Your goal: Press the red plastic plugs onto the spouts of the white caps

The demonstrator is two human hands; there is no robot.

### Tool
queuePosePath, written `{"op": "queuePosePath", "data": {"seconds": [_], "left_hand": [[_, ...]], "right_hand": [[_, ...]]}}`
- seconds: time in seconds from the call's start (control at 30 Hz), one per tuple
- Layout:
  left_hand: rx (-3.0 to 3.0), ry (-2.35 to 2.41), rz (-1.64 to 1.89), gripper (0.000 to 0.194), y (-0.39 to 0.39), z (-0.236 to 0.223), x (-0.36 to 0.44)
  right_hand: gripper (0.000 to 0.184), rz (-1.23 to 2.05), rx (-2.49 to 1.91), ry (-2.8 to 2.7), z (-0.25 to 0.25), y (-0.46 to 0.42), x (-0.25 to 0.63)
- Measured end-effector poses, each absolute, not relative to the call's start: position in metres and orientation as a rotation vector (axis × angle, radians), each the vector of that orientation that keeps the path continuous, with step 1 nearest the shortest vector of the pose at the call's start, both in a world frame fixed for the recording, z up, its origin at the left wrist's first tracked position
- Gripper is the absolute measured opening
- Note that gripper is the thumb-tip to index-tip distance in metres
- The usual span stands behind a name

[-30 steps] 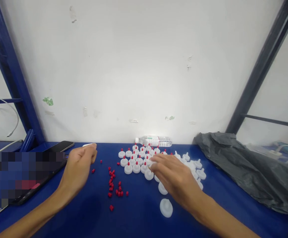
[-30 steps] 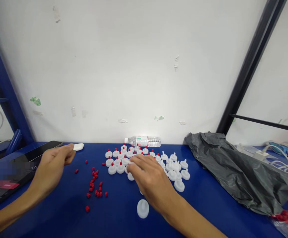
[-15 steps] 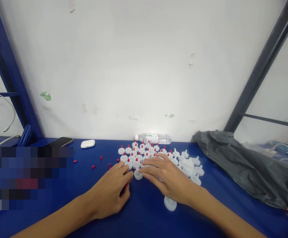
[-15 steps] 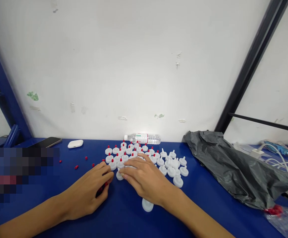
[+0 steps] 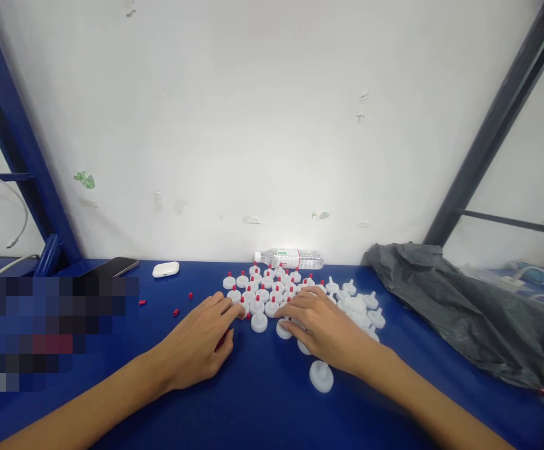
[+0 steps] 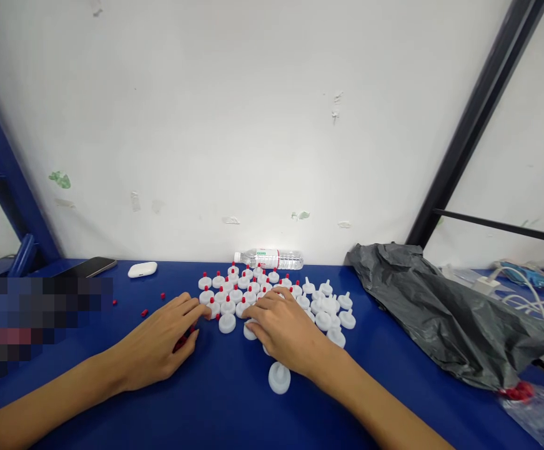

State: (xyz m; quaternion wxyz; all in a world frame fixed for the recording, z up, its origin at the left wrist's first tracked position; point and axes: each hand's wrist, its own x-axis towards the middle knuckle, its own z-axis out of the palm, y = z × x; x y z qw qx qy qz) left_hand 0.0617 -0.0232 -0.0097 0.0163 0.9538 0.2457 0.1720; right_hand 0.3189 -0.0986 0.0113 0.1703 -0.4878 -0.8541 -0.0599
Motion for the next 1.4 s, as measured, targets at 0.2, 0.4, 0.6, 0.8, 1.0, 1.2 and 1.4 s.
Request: {"op": "queuePosePath", "data": {"seconds": [0.2, 0.4, 0.6, 0.8, 1.0, 1.2, 1.4], "left_hand": [[3.045, 0.705, 0.481, 0.04, -0.024, -0.01, 0.063], [3.061, 0.743, 0.548, 0.024, -0.022, -0.011, 0.064], [3.093, 0.843, 0.597, 0.022, -0.019, -0.012, 0.064], [3.101, 0.844, 0.636, 0.025, -0.02, -0.012, 0.064], [3.086, 0.813, 0.669, 0.025, -0.022, -0.009, 0.064], [3.051, 0.819, 0.651, 0.026, -0.022, -0.006, 0.063], [3.016, 0.734, 0.792, 0.028, -0.023, -0.004, 0.063]], "right_hand": [[0.039, -0.005, -1.238, -2.44, 0.021, -0.109, 0.312], [0.043, 0.122, -1.249, -2.522, 0.027, -0.115, 0.309], [0.032, -0.107, -1.174, -2.513, 0.021, -0.111, 0.311], [0.029, -0.415, -1.114, -2.33, 0.014, -0.102, 0.312], [0.031, -0.591, -1.499, -1.999, 0.037, -0.096, 0.347], [0.026, -0.28, -1.667, -2.243, 0.039, -0.088, 0.376], [0.01, -0.126, -1.571, -2.315, 0.032, -0.089, 0.372]]}}
